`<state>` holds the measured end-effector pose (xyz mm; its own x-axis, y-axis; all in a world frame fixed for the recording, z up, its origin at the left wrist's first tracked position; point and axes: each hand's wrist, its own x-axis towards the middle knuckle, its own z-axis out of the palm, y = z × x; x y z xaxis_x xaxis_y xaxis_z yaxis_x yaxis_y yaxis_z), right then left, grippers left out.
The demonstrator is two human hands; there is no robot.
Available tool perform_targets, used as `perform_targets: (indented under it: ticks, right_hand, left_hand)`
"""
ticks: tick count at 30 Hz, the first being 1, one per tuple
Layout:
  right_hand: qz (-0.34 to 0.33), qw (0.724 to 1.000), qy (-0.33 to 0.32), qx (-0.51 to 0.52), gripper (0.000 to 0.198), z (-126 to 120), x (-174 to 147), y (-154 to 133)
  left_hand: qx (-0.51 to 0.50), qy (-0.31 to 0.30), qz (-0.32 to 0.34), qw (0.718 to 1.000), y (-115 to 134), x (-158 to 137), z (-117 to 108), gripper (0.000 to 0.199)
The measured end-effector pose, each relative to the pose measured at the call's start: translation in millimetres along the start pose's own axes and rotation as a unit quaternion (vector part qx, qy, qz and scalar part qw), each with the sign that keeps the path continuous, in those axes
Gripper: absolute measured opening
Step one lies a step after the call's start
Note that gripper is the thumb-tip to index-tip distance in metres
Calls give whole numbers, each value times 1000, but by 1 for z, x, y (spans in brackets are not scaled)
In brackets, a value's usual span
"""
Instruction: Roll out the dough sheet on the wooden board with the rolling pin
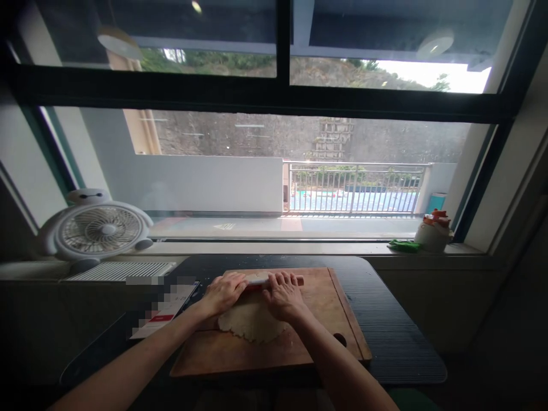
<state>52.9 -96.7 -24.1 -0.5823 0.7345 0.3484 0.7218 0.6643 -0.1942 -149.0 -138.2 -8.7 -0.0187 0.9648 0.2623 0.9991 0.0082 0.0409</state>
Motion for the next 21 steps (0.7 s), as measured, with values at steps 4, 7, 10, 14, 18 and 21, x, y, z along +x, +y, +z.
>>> perform_targets:
  ticks: [4,7,10,14,18,21]
  right_hand:
    - [9,999,-29,-11,47,2,21,6]
    - [0,999,-42,-15,47,5,36,12]
    - [-1,998,-53,-16,44,10,52,19]
    - [8,997,-68,-19,43,18,79,29]
    - [19,997,-73,-24,43,21,94,32]
    - [17,998,-61,-27,41,19,85,29]
  left_hand:
    - [18,-2,-33,999,0,18,5,43]
    - [22,-19,-46,999,-4,38,11,45]
    - [25,-50,-56,997,-11,61,18,46]
    - [32,-91,-67,993,-22,89,27,41]
    - [35,-103,-74,991,-29,100,34,48]
    - [37,-93,-71,992,-27,94,35,54]
